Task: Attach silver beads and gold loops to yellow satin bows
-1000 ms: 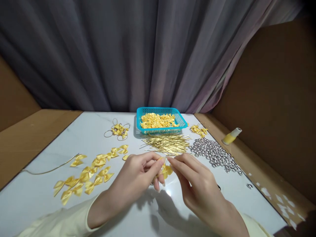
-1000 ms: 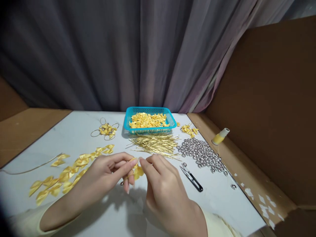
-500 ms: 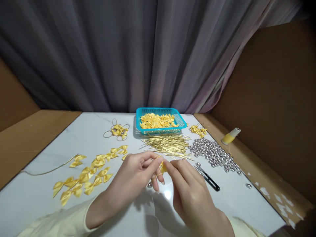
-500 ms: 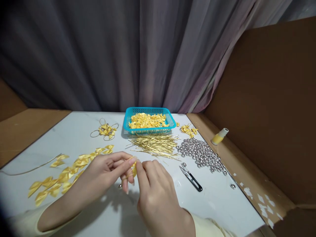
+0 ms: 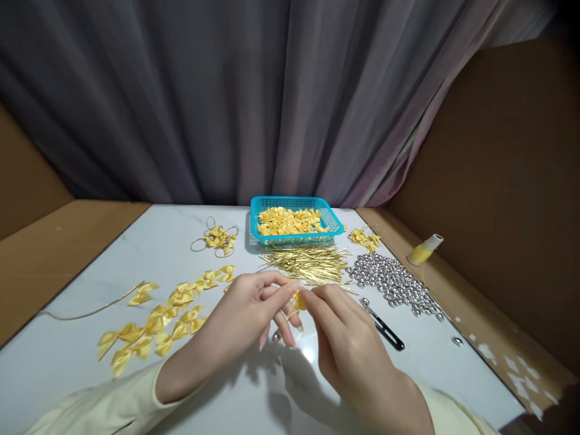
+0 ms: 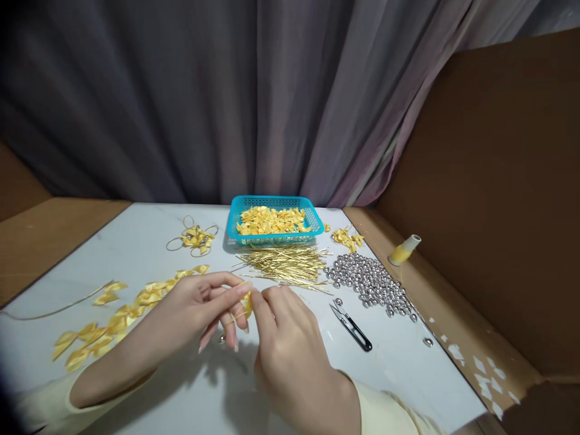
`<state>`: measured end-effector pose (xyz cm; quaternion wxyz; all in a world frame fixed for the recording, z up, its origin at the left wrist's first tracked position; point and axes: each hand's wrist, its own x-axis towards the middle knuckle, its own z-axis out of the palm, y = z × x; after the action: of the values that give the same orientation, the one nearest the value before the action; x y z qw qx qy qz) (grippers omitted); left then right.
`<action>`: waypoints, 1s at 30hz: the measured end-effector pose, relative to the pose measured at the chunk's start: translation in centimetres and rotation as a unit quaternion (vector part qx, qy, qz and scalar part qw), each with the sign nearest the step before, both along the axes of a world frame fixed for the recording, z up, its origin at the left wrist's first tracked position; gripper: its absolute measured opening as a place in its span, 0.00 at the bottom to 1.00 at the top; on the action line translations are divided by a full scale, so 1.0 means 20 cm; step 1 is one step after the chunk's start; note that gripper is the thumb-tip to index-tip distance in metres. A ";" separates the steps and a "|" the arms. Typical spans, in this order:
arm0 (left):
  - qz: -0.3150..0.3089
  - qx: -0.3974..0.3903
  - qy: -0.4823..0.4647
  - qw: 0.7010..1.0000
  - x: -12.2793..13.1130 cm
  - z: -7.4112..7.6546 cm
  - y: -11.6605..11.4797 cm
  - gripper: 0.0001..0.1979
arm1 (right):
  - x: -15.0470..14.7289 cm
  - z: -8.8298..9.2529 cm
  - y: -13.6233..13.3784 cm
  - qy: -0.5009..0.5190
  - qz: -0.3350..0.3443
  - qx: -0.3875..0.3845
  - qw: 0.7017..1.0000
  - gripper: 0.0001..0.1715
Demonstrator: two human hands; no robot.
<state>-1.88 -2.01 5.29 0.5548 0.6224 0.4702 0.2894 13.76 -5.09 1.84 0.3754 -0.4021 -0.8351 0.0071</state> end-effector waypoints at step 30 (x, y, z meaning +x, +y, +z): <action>0.011 0.017 0.034 0.999 0.00 -0.04 0.02 0.13 | 0.11 0.18 0.07 -0.004 0.125 -0.049 0.991 0.13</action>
<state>-1.90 -1.57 4.48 0.5246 0.6363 0.4902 0.2823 16.04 -3.70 5.36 0.3486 -0.3127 -0.8787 0.0932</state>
